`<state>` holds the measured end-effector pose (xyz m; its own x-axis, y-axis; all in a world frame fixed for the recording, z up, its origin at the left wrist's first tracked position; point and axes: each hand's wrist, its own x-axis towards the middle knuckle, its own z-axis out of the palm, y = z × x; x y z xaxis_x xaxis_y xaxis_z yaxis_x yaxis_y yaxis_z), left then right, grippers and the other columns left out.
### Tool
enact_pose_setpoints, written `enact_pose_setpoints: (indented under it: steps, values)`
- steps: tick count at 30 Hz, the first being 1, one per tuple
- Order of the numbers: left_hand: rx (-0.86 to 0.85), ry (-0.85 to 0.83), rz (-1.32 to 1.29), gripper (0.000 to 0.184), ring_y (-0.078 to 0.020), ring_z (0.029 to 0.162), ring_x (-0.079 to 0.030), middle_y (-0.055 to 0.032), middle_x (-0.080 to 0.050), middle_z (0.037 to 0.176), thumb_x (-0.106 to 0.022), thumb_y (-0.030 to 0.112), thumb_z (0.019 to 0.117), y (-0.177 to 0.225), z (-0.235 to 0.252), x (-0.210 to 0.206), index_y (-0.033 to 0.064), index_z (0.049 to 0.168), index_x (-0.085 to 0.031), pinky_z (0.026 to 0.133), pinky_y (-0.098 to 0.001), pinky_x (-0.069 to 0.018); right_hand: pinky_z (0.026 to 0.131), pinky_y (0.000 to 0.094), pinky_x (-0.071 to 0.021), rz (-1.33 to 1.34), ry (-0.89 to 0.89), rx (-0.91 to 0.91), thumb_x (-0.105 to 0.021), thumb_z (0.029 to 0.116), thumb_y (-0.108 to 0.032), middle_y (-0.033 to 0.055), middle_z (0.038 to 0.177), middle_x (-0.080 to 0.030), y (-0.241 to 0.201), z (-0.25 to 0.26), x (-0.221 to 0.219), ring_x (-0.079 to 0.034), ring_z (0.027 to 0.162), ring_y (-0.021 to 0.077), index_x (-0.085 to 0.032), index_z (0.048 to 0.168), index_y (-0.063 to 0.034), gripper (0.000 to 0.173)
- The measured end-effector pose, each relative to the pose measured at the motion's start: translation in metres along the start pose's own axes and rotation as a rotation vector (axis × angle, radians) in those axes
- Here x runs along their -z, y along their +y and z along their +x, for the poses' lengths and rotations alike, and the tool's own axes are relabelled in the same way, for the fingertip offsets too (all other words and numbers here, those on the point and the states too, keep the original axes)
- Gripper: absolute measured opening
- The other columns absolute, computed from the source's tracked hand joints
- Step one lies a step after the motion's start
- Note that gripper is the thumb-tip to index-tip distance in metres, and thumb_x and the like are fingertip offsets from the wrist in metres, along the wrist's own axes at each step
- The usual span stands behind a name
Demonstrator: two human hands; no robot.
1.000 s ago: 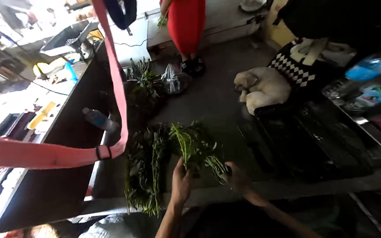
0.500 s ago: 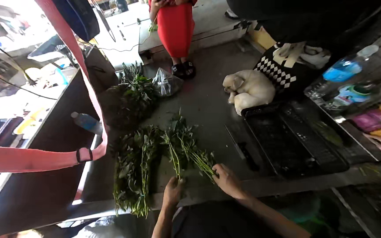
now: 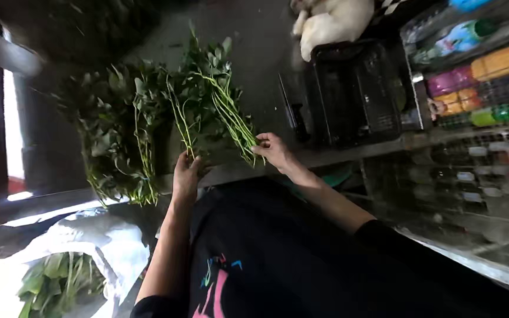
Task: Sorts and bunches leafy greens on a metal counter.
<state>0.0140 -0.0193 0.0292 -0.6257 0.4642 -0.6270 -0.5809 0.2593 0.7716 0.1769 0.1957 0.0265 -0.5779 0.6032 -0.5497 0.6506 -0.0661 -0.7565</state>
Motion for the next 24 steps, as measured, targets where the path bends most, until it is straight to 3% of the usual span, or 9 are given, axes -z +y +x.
enact_pose_setpoints:
  steps: [2,4,7,10,13,17,20,22,24]
  values:
    - [0.042,-0.006,-0.009,0.044,-0.0261,0.096,-0.072,-0.0165,-0.06,0.131,-0.055,0.01,0.1055,-0.011,-0.001,0.004,0.0095,0.148,-0.042,0.083,-0.0424,-0.0628,0.089,0.0507,-0.0569,-0.035,-0.017,-0.062,-0.077,0.0928,-0.016,0.0203,0.117,-0.068,0.003,-0.008,-0.002,-0.069,0.101,0.0312,-0.055,0.139,-0.0034,0.053]
    - [0.068,-0.041,-0.003,0.043,-0.0245,0.095,-0.072,-0.016,-0.063,0.125,-0.056,0.009,0.1046,-0.017,-0.001,0.01,0.0076,0.146,-0.044,0.084,-0.0405,-0.0621,0.084,0.0466,-0.0583,-0.026,0.018,-0.026,-0.076,0.0924,-0.012,0.019,0.116,-0.068,0.003,-0.017,-0.006,-0.069,0.095,0.0285,-0.059,0.135,-0.0038,0.047]
    - [0.068,-0.146,-0.018,0.028,-0.0214,0.09,-0.072,-0.0123,-0.069,0.113,-0.058,0.015,0.1049,-0.016,0.005,0.02,0.0047,0.131,-0.056,0.082,-0.0389,-0.0621,0.077,0.0386,-0.0638,0.009,0.131,0.104,-0.076,0.0921,-0.01,0.0153,0.105,-0.068,0.003,-0.015,-0.015,-0.071,0.083,0.0211,-0.063,0.122,0.0012,0.034]
    - [0.039,-0.258,-0.015,0.022,-0.0206,0.091,-0.071,-0.0097,-0.069,0.112,-0.057,0.02,0.1055,-0.008,0.009,0.027,0.0062,0.122,-0.06,0.083,-0.0389,-0.0617,0.088,0.04,-0.0587,-0.215,0.238,0.181,-0.074,0.0948,-0.018,0.0144,0.11,-0.069,-0.006,-0.017,-0.02,-0.069,0.096,0.0218,-0.068,0.116,-0.0022,0.028]
    - [0.048,-0.31,-0.003,0.021,-0.02,0.09,-0.071,-0.0092,-0.07,0.111,-0.059,0.022,0.1049,-0.003,0.012,0.034,0.0067,0.119,-0.062,0.081,-0.0381,-0.0616,0.098,0.0444,-0.0538,-0.395,0.3,0.239,-0.071,0.0968,-0.027,0.0187,0.127,-0.062,-0.021,-0.015,-0.029,-0.063,0.114,0.0286,-0.064,0.129,-0.0045,0.039]
    - [0.088,-0.309,0.043,0.026,-0.0202,0.09,-0.071,-0.0091,-0.07,0.107,-0.054,0.026,0.1075,-0.001,0.015,0.039,0.0064,0.119,-0.065,0.082,-0.0385,-0.0617,0.09,0.039,-0.0596,-0.479,0.337,0.418,-0.067,0.0982,-0.024,0.0158,0.118,-0.067,-0.062,0.02,-0.056,-0.07,0.102,0.0239,-0.07,0.121,-0.0039,0.03]
    - [0.061,-0.261,0.172,0.029,-0.019,0.085,-0.071,-0.0098,-0.07,0.102,-0.056,0.028,0.1065,-0.004,0.019,0.041,0.0072,0.126,-0.064,0.08,-0.0383,-0.0612,0.095,0.049,-0.0561,-0.548,0.244,0.199,-0.067,0.0981,-0.036,0.015,0.124,-0.066,-0.077,0.071,-0.073,-0.067,0.111,0.0297,-0.067,0.127,-0.0075,0.04]
    - [0.051,-0.208,0.232,0.031,-0.0196,0.08,-0.071,-0.0113,-0.07,0.1,-0.059,0.026,0.1054,0.0,0.015,0.043,0.0076,0.13,-0.061,0.076,-0.0387,-0.0617,0.095,0.0554,-0.054,-0.453,0.209,0.076,-0.069,0.0967,-0.03,0.0152,0.119,-0.069,-0.078,0.094,-0.073,-0.067,0.112,0.0324,-0.07,0.12,-0.0082,0.032]
    - [0.036,-0.151,0.208,0.028,-0.0193,0.078,-0.071,-0.0111,-0.07,0.099,-0.059,0.023,0.1052,0.009,0.01,0.041,0.0066,0.128,-0.059,0.075,-0.0373,-0.0621,0.096,0.0513,-0.0547,-0.246,0.211,0.128,-0.065,0.0999,-0.028,0.0151,0.115,-0.071,-0.093,0.098,-0.058,-0.068,0.108,0.0284,-0.068,0.121,-0.0041,0.032]
